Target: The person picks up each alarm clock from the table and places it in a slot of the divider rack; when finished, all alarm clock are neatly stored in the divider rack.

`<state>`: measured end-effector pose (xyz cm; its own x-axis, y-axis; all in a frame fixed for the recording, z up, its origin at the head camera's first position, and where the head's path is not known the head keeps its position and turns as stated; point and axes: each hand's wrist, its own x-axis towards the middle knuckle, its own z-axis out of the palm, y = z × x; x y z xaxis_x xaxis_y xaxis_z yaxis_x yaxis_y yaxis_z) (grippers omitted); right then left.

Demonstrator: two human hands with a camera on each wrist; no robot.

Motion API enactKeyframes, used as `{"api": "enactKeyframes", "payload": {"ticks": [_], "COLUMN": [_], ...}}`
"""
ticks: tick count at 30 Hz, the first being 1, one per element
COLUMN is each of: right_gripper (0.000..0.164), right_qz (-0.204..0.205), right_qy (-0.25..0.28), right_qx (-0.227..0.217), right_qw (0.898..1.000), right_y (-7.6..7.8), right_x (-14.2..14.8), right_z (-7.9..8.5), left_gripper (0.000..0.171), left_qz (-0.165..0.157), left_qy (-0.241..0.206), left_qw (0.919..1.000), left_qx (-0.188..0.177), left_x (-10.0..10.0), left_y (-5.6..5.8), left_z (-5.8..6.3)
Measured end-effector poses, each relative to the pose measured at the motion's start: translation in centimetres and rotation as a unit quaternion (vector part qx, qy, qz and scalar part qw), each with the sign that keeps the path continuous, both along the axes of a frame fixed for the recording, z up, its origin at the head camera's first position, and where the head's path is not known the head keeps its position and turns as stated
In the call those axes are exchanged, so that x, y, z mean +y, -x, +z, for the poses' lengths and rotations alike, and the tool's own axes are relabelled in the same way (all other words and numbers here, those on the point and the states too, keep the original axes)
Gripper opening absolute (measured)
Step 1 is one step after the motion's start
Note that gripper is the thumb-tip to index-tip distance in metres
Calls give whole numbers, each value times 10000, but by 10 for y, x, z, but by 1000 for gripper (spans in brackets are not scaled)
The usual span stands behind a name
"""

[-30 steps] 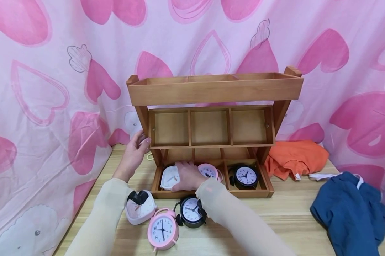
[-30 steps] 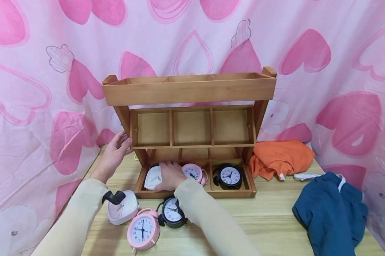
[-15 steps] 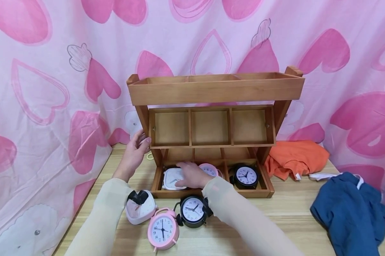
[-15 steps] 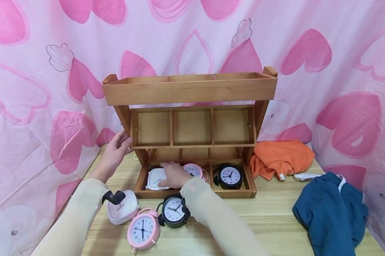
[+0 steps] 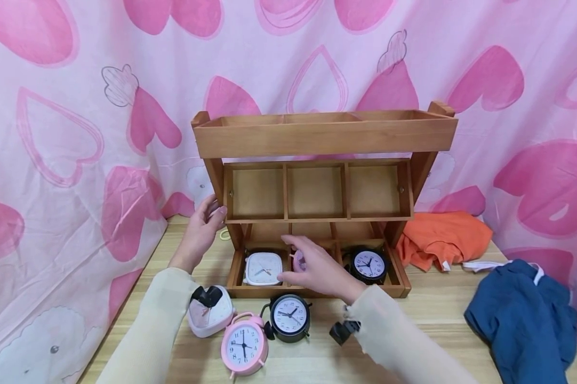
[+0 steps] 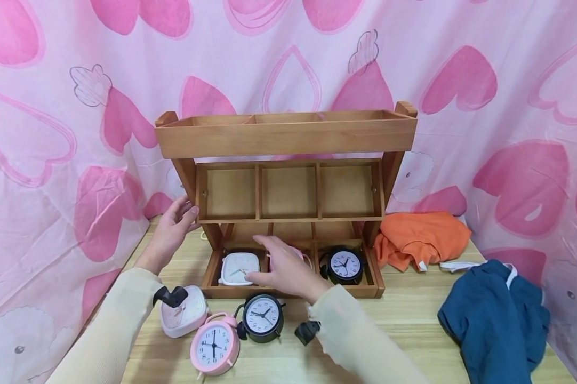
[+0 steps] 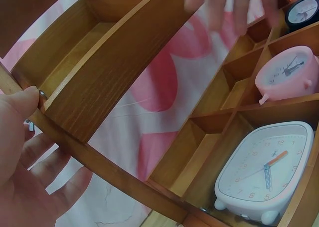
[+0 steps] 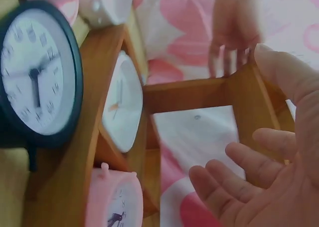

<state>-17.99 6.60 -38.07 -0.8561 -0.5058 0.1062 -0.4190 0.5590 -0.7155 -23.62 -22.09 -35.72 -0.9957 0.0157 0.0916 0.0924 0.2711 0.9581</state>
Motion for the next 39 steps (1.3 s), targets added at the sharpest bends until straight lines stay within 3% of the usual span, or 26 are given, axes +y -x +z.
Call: {"api": "enactKeyframes", "payload": {"ticks": [3, 9, 16, 22, 29, 39], "right_gripper": [81, 81, 80, 84, 94, 94], "right_qz": [-189, -282, -462, -627, -650, -902], "right_qy": [195, 801, 965, 303, -208, -233], "right_qx": [24, -448, -648, -439, -401, -299], "right_qw": [9996, 9954, 9921, 9966, 9969, 9952], "right_y": [-17, -47, -68, -73, -72, -69], "right_x": [9, 25, 31, 22, 6, -2], "right_z": [-5, -30, -66, -88, -103, -108], "left_gripper": [67, 68, 68, 68, 67, 67], "left_qz": [-9, -1, -20, -6, 2, 31], "left_qy": [27, 88, 105, 116, 27, 56], "left_qw": [10000, 10000, 9999, 9999, 10000, 10000], "left_qx": [9, -11, 17, 9, 36, 10], "left_x": [0, 0, 0, 1, 1, 1], "left_y": [0, 1, 1, 0, -1, -2], "left_z": [-1, -2, -1, -1, -1, 0]}}
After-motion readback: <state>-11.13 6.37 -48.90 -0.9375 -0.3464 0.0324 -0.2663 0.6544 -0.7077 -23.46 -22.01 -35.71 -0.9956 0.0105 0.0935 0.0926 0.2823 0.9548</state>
